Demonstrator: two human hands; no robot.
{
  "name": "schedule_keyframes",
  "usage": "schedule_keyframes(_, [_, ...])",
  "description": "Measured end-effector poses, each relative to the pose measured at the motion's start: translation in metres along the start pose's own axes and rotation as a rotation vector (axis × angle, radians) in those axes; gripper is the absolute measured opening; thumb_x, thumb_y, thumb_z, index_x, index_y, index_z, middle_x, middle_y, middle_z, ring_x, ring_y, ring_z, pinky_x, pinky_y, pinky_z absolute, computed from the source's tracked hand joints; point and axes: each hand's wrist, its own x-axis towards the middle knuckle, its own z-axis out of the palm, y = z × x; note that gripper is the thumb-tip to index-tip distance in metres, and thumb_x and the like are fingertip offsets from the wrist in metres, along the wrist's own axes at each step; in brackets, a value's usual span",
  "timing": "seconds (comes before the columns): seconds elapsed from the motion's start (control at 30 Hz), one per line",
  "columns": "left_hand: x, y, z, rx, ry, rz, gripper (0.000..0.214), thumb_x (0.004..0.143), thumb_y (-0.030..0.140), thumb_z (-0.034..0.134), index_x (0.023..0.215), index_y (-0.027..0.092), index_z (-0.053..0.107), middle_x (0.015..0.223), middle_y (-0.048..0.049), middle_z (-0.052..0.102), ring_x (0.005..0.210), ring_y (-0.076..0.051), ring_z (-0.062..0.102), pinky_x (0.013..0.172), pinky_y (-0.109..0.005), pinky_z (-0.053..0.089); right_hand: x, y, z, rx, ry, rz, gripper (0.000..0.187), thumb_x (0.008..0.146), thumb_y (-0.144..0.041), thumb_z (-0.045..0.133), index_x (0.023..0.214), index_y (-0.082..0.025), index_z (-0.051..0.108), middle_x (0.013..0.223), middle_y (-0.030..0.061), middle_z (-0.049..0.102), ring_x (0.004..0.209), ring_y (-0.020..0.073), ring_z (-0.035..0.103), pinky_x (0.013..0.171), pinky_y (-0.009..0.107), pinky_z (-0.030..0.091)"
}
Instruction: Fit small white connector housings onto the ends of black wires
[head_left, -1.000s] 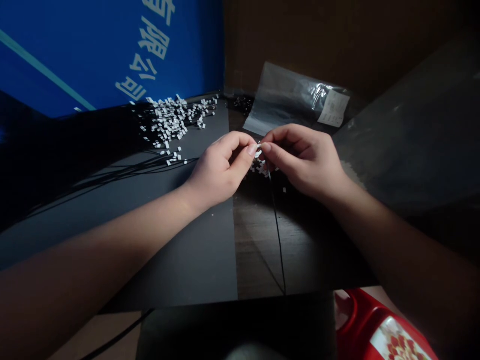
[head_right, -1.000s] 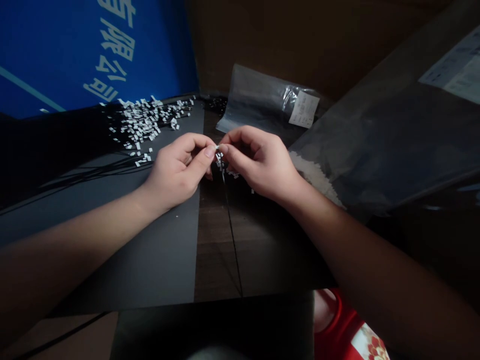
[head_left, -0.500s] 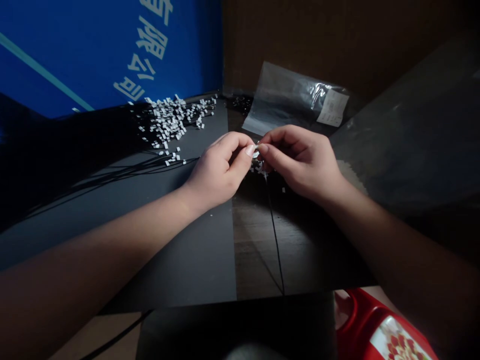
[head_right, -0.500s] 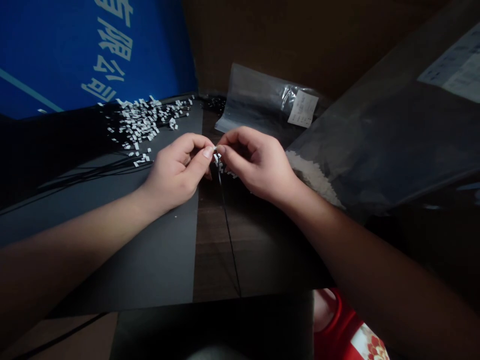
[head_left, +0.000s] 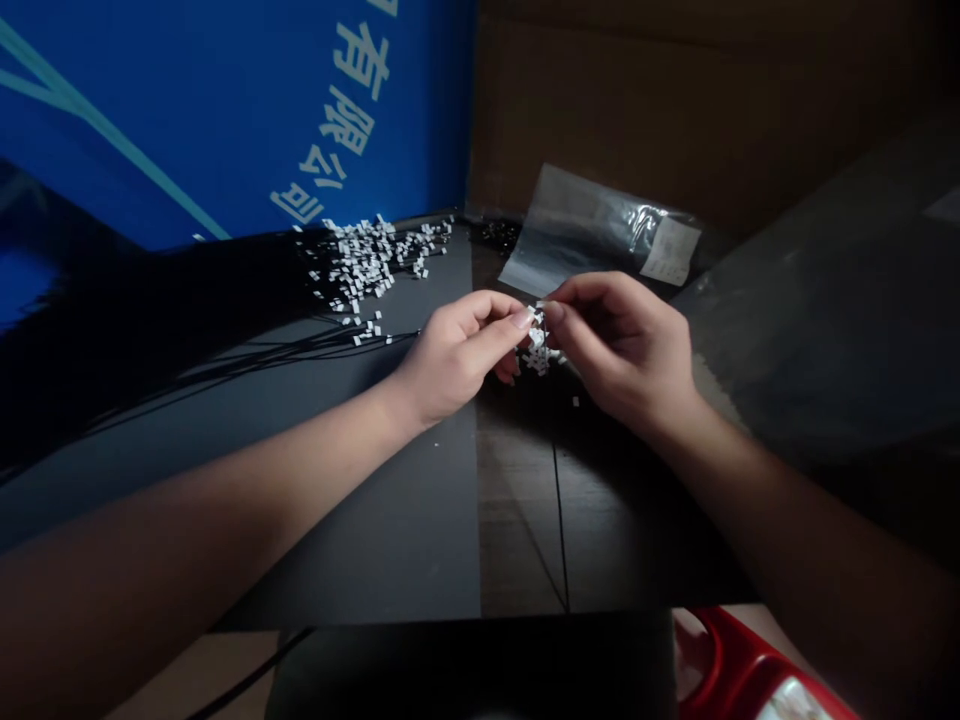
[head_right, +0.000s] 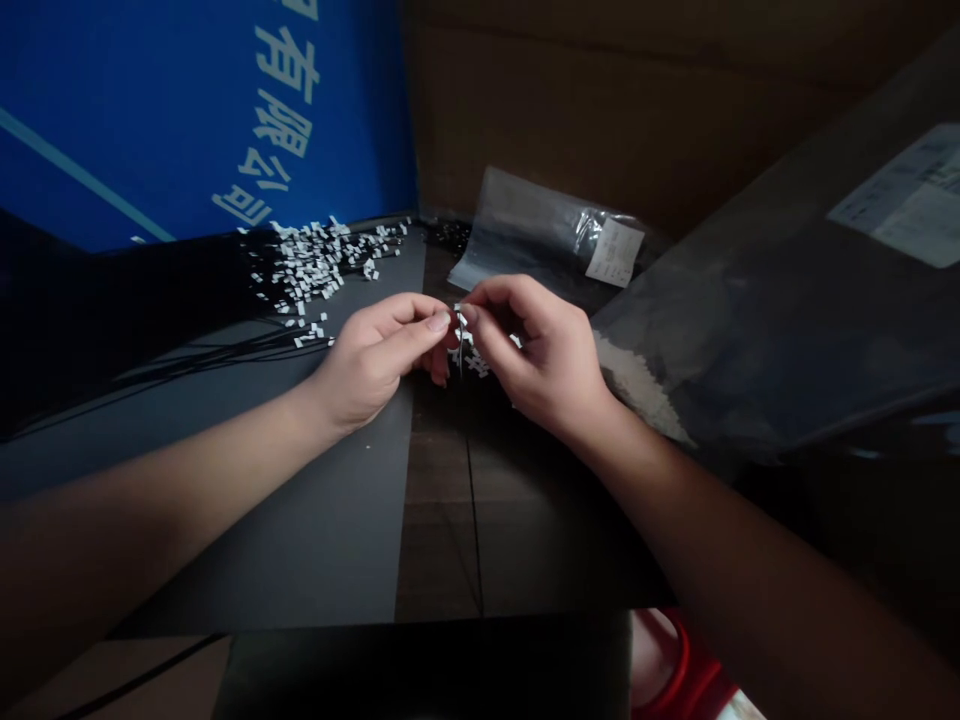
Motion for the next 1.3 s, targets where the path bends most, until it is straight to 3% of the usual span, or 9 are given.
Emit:
schedule_keyframes(0.27, [-0.002,0.001,0.001,0.037,-0.006,-0.023,0.023,0.098,0.038,0.079,0.095,0.015,0.076,0.079,-0.0038,0.075,0.067,-0.013,0.07,0.064,-0.026,0.06,0.001,-0.003,0.002,-0.066,-0.017,-0.038,0.003,0.101,-0.023,0.074,0.102,-0.023,0.076,0.093,0.0028,0.079,0.079,0.0173,0.07,0.074,0.031,0.058])
schedule_keyframes(0.4, [-0.001,0.001,0.002,0.058,0.012,-0.018,0.017,0.098,0.032,0.077,0.094,0.015,0.076,0.077,-0.0023,0.074,0.065,-0.012,0.07,0.065,-0.026,0.06,0.0,-0.001,0.004,-0.041,-0.022,-0.01,0.003,0.102,-0.024,0.074,0.102,-0.023,0.077,0.094,0.003,0.078,0.08,0.0173,0.07,0.074,0.031,0.057])
schedule_keyframes(0.63, [-0.001,-0.002,0.003,0.123,0.058,0.048,0.008,0.097,0.021,0.071,0.09,0.017,0.07,0.074,0.0006,0.07,0.062,-0.012,0.068,0.062,-0.026,0.057,0.0,-0.003,0.005,0.015,-0.056,0.105,0.009,0.099,-0.031,0.078,0.1,-0.022,0.078,0.091,0.0027,0.079,0.077,0.0176,0.068,0.071,0.032,0.054])
schedule_keyframes(0.83, [-0.001,-0.009,-0.005,0.42,0.075,0.161,0.013,0.098,0.027,0.069,0.088,0.019,0.069,0.076,0.0006,0.068,0.068,-0.014,0.065,0.064,-0.03,0.051,0.005,-0.004,0.004,0.094,-0.176,0.242,0.015,0.095,-0.033,0.078,0.096,-0.018,0.079,0.084,0.0026,0.077,0.075,0.0169,0.067,0.067,0.031,0.05])
schedule_keyframes(1.0, [-0.001,-0.006,-0.008,0.564,0.072,0.174,0.014,0.097,0.028,0.068,0.086,0.019,0.069,0.074,0.0012,0.065,0.067,-0.014,0.056,0.062,-0.03,0.043,0.01,-0.003,0.0,0.155,-0.248,0.272,0.018,0.096,-0.035,0.077,0.093,-0.017,0.079,0.081,0.0023,0.075,0.074,0.0163,0.065,0.068,0.03,0.049])
schedule_keyframes(1.3, [0.001,-0.007,-0.009,0.553,0.016,0.196,0.012,0.099,0.027,0.067,0.09,0.02,0.068,0.078,0.0013,0.065,0.071,-0.015,0.058,0.069,-0.032,0.045,0.016,0.0,-0.005,0.287,-0.322,0.392,0.018,0.089,-0.033,0.085,0.089,-0.017,0.077,0.074,0.0008,0.072,0.063,0.0144,0.063,0.057,0.028,0.049])
